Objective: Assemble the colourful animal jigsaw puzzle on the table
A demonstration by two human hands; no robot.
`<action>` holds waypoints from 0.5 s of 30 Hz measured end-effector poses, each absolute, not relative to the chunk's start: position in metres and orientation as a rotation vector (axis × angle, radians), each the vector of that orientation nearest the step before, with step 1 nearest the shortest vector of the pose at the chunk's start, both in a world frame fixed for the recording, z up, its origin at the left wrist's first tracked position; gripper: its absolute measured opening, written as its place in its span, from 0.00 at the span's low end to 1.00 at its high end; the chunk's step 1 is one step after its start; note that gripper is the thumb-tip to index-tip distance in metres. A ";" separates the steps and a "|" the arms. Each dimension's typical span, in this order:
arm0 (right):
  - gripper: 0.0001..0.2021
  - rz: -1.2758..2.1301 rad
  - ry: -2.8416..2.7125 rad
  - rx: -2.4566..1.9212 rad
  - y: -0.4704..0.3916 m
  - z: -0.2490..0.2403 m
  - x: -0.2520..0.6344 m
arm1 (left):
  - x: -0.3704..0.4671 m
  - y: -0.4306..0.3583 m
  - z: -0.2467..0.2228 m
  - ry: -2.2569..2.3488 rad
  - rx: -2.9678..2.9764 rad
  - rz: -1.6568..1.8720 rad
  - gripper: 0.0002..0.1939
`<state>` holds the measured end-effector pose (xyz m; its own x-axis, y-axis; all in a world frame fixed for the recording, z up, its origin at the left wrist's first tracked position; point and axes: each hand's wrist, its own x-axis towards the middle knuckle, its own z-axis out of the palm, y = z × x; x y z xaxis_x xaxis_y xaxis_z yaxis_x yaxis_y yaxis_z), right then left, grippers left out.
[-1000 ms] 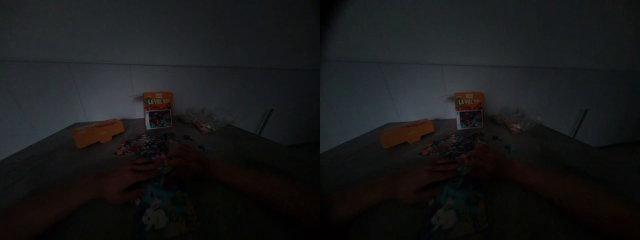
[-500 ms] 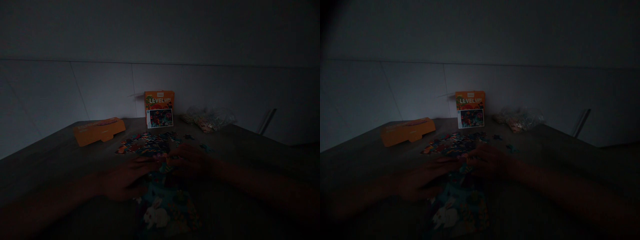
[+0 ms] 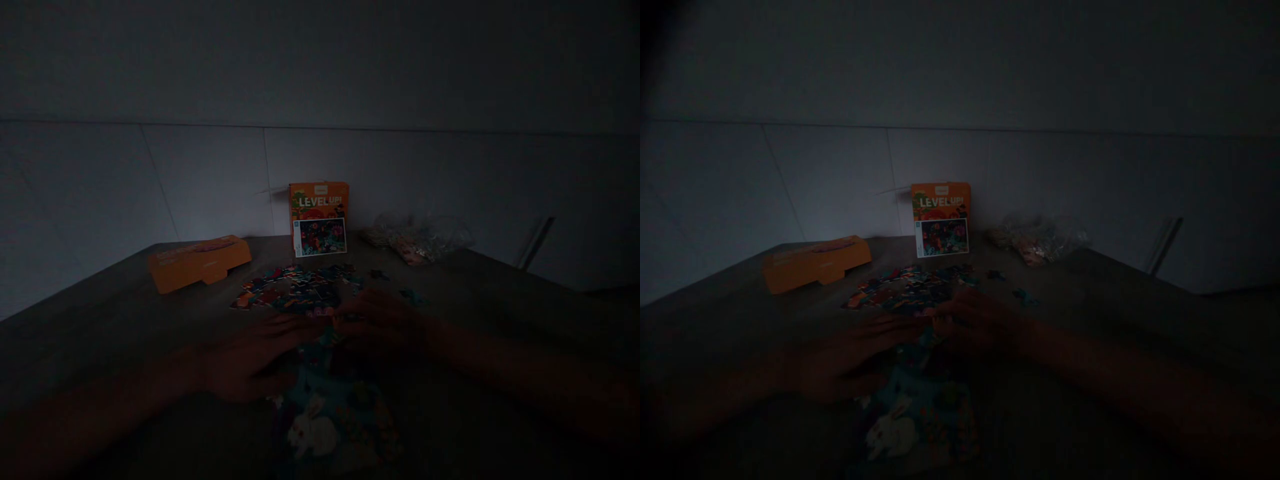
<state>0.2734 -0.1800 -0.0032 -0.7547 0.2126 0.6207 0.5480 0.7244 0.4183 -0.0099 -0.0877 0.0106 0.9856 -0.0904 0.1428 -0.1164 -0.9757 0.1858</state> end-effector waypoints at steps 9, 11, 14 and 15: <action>0.08 -0.821 -2.363 -0.553 -0.180 -0.002 0.271 | -0.011 -0.088 0.011 -0.083 2.980 0.131 0.40; 0.08 -0.814 -2.363 -0.551 -0.180 -0.002 0.271 | -0.011 -0.088 0.011 -0.080 2.988 0.122 0.40; 0.07 -0.806 -2.359 -0.530 -0.180 -0.002 0.271 | -0.012 -0.087 0.010 -0.077 2.989 0.110 0.40; 0.07 -0.803 -2.361 -0.526 -0.180 -0.002 0.271 | -0.011 -0.087 0.010 -0.073 2.988 0.107 0.40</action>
<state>0.2707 -0.1799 -0.0018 -0.7517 0.1735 0.6363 0.5256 0.7404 0.4190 -0.0115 -0.0873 0.0099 0.9963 -0.0433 0.0747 -0.0540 -0.9875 0.1482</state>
